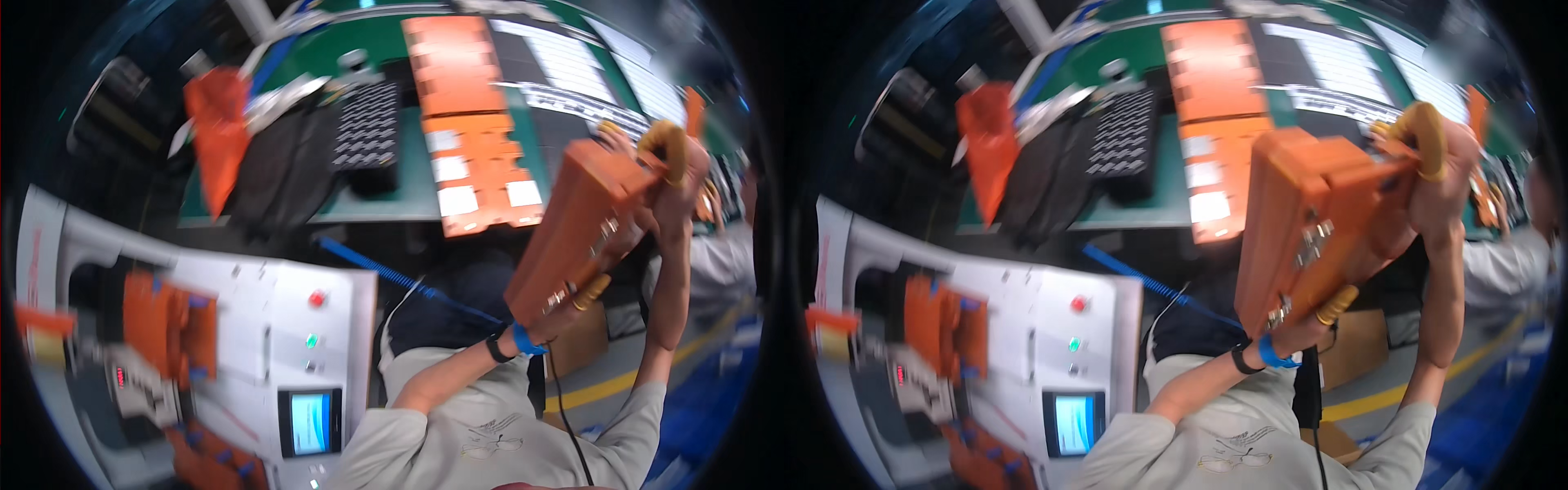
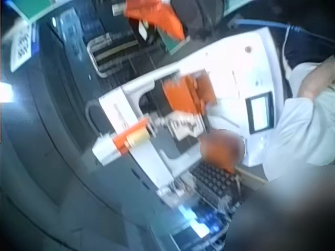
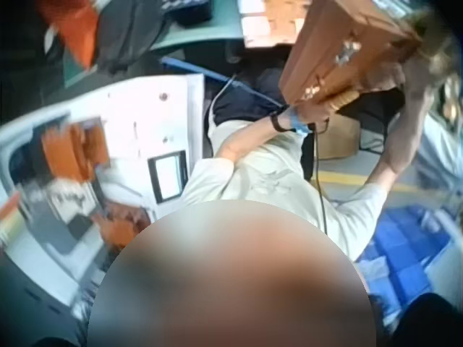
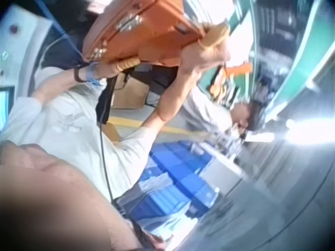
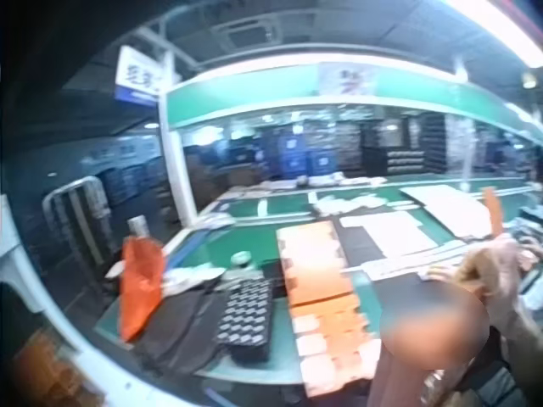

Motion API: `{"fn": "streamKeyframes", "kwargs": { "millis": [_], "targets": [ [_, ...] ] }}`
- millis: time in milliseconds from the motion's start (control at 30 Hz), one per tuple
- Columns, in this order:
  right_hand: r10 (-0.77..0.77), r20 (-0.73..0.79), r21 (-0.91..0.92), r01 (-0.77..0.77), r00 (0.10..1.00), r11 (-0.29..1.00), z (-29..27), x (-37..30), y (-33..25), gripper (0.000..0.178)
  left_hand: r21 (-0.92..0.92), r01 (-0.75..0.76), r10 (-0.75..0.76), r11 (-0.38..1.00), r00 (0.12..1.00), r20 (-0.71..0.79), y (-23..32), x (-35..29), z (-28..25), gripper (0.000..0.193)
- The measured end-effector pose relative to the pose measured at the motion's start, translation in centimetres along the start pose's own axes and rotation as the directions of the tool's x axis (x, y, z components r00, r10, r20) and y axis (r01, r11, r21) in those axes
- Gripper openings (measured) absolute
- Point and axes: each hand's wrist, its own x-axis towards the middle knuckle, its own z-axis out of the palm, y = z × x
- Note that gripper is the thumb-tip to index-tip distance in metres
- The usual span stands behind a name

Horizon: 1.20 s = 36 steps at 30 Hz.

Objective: The person assembles orange electronic chassis components on a green workbench. They place small white square parts onto the chassis, use a handheld tool to press or secure them, and operate a white Oushi machine to process the assembled units. The person also handles small black cylindrical parts and wipes the chassis surfaces.

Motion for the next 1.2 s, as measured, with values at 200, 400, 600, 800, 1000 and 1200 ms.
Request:
{"fn": "streamKeyframes", "kwargs": {
  "millis": [200,400,600,800,1000,1200],
  "targets": [
    [-0.037,0.247,0.228,-0.021,0.968,0.973,11.8,1.0,-10.0,0.038,-0.343,0.21,-0.352,0.916,0.83,-0.433,-3.9,-8.2,-9.8,0.049],
    [-0.236,0.579,0.339,0.033,0.78,0.94,27.4,-0.8,-22.8,0.033,-0.852,0.265,-0.878,0.452,-0.04,-0.478,-5.8,-15.7,-25.5,0.04],
    [-0.551,0.795,0.542,0.11,0.255,0.833,30.2,-4.2,-31.4,0.063,-0.947,0.069,-0.835,0.313,-0.456,-0.309,-1.9,-20.1,-40.4,0.041],
    [-0.662,0.675,0.41,-0.582,-0.325,0.703,35.7,-12.1,-35.0,0.061,-0.936,0.11,-0.807,0.335,-0.48,-0.345,2.8,-28.9,-49.5,0.049],
    [-0.692,0.669,0.088,-0.896,-0.272,0.436,35.6,-18.2,-41.2,0.05,-0.213,0.977,-0.481,0.008,-0.183,-0.858,7.1,-33.8,-50.8,0.055],
    [-0.581,0.766,-0.001,-0.905,-0.274,0.425,37.3,-21.1,-47.4,0.043,-0.091,0.451,0.098,0.888,-0.38,-0.92,5.7,-33.2,-48.2,0.052]
  ]
}}
